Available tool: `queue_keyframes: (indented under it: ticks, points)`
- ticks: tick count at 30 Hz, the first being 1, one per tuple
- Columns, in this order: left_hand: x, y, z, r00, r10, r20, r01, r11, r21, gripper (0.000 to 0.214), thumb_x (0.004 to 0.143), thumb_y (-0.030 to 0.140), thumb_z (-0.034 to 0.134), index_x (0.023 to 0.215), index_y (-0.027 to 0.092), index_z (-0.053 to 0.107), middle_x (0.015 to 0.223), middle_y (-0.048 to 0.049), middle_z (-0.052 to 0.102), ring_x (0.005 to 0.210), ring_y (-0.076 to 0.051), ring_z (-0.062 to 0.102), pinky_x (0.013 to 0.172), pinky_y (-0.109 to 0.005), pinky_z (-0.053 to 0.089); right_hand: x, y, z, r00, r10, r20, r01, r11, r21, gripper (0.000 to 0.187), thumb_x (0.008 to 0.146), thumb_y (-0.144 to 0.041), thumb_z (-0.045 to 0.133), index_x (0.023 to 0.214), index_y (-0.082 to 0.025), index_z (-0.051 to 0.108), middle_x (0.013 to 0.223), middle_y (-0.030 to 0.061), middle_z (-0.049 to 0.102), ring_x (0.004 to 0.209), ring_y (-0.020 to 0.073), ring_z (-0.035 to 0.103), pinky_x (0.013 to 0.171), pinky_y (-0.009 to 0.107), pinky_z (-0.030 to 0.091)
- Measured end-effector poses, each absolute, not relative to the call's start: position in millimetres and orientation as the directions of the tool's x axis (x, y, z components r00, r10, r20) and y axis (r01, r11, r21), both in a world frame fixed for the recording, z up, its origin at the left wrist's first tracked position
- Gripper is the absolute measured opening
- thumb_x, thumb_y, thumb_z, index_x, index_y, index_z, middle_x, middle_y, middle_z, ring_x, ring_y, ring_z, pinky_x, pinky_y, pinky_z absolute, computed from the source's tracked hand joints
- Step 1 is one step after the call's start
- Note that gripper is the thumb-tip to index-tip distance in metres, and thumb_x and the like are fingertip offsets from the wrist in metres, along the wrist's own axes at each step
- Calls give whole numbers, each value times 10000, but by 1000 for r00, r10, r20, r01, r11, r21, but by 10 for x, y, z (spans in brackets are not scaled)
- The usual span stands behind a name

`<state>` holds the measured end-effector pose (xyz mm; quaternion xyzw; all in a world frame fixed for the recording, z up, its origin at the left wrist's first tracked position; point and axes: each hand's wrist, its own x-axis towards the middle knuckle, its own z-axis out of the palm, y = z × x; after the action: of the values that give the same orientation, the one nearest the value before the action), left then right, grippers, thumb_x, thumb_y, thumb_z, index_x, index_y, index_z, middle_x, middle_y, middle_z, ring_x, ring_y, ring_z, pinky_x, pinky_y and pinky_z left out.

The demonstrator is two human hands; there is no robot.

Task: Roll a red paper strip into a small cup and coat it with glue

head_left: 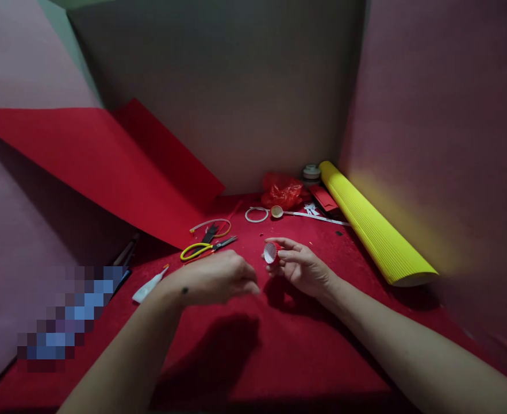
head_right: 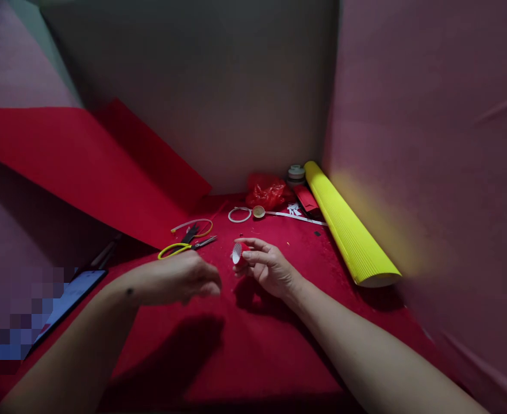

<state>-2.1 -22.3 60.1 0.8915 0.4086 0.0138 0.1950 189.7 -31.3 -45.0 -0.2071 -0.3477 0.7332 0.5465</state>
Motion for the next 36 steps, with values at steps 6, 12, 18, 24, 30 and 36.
queue_keyframes:
  ticks: [6, 12, 18, 24, 30, 36]
  points:
    - [91, -120, 561, 397, 867, 302, 501, -480, 720, 473, 801, 254, 602, 1267, 227, 523, 906, -48, 674, 484, -78, 518, 471, -197, 404, 1893, -324, -447, -333, 941, 64, -644, -177, -745, 355, 628, -158, 763, 972, -169, 678, 800, 36, 689, 630, 154, 632, 648, 332, 497]
    - [51, -42, 225, 427, 869, 250, 567, -473, 675, 297, 811, 195, 562, 1098, 155, 631, 641, 1, 600, 472, -105, 511, 487, -224, 411, 1906, -319, -459, -318, 946, 59, -646, -170, -744, 348, 641, -156, 759, 978, -174, 675, 816, 31, 681, 654, 145, 629, 671, 330, 500]
    - [112, -189, 150, 485, 769, 417, 464, -630, 622, 216, 888, 229, 493, 1005, 182, 669, 921, -62, 624, 831, -146, 587, 766, -286, 469, 1883, -305, -498, -311, 948, 71, -618, -145, -772, 359, 634, -138, 764, 977, -191, 671, 791, 15, 679, 659, 144, 626, 668, 319, 498]
    - [155, -25, 38, 475, 698, 537, 440, -716, 542, 249, 869, 105, 441, 910, 183, 674, 991, -84, 603, 965, -181, 557, 863, -351, 444, 1871, -314, -493, -341, 937, 77, -578, -145, -803, 375, 619, -145, 770, 978, -186, 672, 763, 10, 674, 625, 144, 629, 671, 330, 500]
    - [34, -64, -3, 381, 776, 502, 477, -630, 613, 262, 700, -19, 422, 627, 151, 608, 857, -76, 594, 863, -197, 563, 822, -386, 443, 1873, -300, -504, -302, 951, 64, -583, -131, -802, 379, 622, -158, 776, 985, -180, 668, 780, 15, 670, 630, 138, 622, 669, 330, 501]
    - [125, -302, 161, 72, 837, 542, 75, -546, 834, 466, 771, 94, 548, 1199, 269, 489, 1092, -16, 540, 793, -94, 549, 682, -218, 475, 1863, -321, -489, -296, 954, 53, -572, -133, -809, 399, 634, -153, 764, 1017, -175, 656, 778, 19, 668, 629, 141, 619, 661, 330, 497]
